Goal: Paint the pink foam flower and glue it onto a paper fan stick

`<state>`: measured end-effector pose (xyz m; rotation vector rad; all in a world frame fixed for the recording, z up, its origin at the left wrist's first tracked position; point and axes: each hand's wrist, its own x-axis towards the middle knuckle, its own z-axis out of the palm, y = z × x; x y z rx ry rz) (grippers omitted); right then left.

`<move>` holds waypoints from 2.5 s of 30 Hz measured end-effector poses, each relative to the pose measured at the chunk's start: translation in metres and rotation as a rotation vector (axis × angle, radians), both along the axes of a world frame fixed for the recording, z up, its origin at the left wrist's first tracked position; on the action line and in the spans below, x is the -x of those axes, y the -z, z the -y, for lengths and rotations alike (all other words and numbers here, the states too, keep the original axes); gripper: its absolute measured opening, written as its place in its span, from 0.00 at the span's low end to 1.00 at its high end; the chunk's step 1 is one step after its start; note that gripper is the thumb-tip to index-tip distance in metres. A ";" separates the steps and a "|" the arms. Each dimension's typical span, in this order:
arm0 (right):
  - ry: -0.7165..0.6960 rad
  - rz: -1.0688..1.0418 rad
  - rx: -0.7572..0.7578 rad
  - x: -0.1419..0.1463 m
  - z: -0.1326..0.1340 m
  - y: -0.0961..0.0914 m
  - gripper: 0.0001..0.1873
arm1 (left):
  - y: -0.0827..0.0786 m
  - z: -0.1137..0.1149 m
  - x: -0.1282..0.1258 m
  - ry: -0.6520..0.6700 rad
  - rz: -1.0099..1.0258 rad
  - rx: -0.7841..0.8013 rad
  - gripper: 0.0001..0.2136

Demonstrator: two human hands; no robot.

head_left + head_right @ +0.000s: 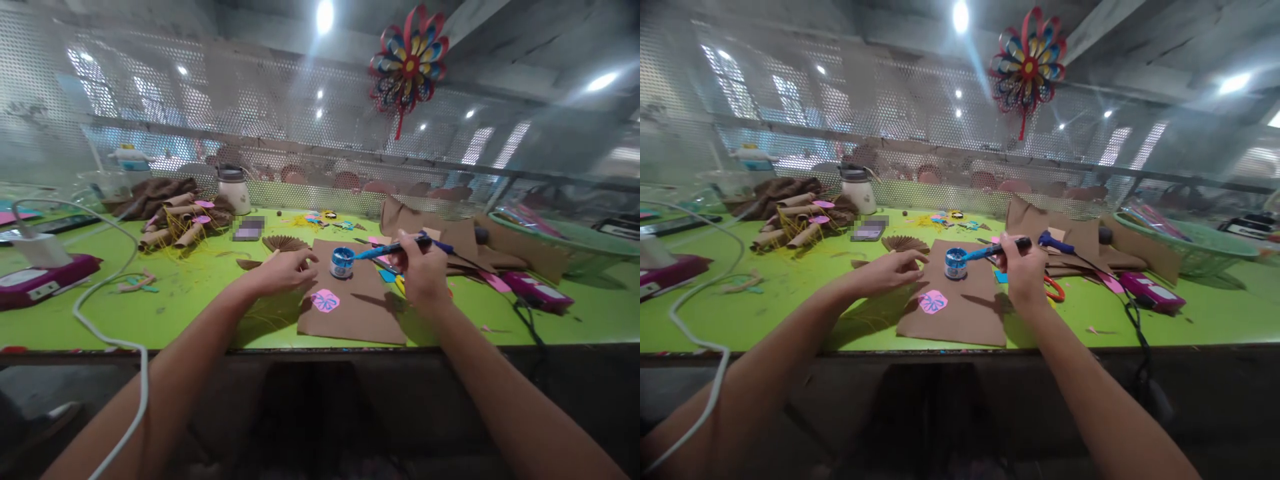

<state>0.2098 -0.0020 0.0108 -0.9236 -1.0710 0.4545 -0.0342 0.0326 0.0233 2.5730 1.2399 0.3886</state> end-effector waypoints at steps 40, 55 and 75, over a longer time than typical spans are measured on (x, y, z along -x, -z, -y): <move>-0.316 0.247 0.187 0.025 0.003 0.018 0.21 | 0.009 0.023 0.015 0.146 -0.107 -0.054 0.11; -0.351 0.376 0.248 0.032 0.007 0.019 0.20 | 0.013 0.023 0.015 0.169 -0.114 -0.110 0.11; -0.381 0.434 0.219 0.032 0.006 0.020 0.19 | 0.009 0.027 0.015 0.181 -0.116 -0.097 0.10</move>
